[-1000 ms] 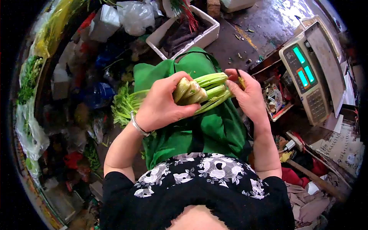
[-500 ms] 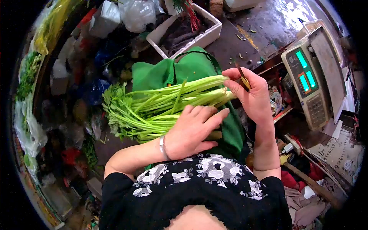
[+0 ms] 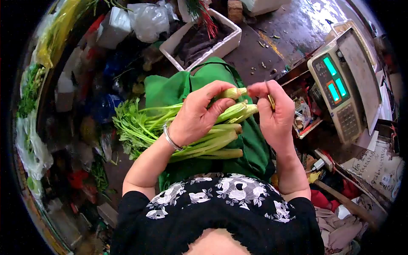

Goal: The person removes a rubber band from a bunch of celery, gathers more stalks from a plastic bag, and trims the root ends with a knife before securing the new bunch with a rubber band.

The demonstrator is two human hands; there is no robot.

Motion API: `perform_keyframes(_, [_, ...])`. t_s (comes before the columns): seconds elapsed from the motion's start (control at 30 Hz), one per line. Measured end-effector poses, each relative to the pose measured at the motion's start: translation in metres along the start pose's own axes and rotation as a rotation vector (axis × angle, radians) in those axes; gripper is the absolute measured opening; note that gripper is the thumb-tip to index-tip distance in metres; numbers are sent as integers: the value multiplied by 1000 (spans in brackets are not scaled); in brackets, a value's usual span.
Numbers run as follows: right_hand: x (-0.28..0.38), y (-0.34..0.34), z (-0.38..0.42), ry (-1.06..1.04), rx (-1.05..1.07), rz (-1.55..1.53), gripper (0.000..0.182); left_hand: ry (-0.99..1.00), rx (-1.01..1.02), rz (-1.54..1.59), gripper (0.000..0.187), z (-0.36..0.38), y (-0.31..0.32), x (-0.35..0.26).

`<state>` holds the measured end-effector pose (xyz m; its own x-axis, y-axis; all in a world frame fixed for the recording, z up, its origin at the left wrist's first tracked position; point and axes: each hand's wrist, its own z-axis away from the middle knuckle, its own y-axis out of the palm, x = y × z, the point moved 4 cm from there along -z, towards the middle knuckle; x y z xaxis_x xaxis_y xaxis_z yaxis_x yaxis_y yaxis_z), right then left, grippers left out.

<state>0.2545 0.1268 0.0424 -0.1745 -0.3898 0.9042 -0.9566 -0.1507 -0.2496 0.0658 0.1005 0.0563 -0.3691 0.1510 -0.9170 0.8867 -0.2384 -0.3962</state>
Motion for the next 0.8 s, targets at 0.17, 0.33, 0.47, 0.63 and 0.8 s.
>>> perform_keyframes(0.17, [11, 11, 5, -98, 97, 147, 27, -10, 7, 95, 23, 2, 2, 5])
perform_keyframes(0.33, [12, 20, 1, -134, 147, 271, 20, -82, 37, 138, 25, 5, 3, 8])
perform_keyframes(0.47, [14, 21, 2, -137, 157, 328, 17, -81, 38, 209, 25, 6, 4, 10])
perform_keyframes(0.63, [16, 20, 2, -180, 155, 334, 18, -41, 106, 193, 20, 8, 4, 5])
perform_keyframes(0.8, [12, 20, 4, -205, 158, 335, 19, -143, 147, 331, 23, 12, 5, 4])
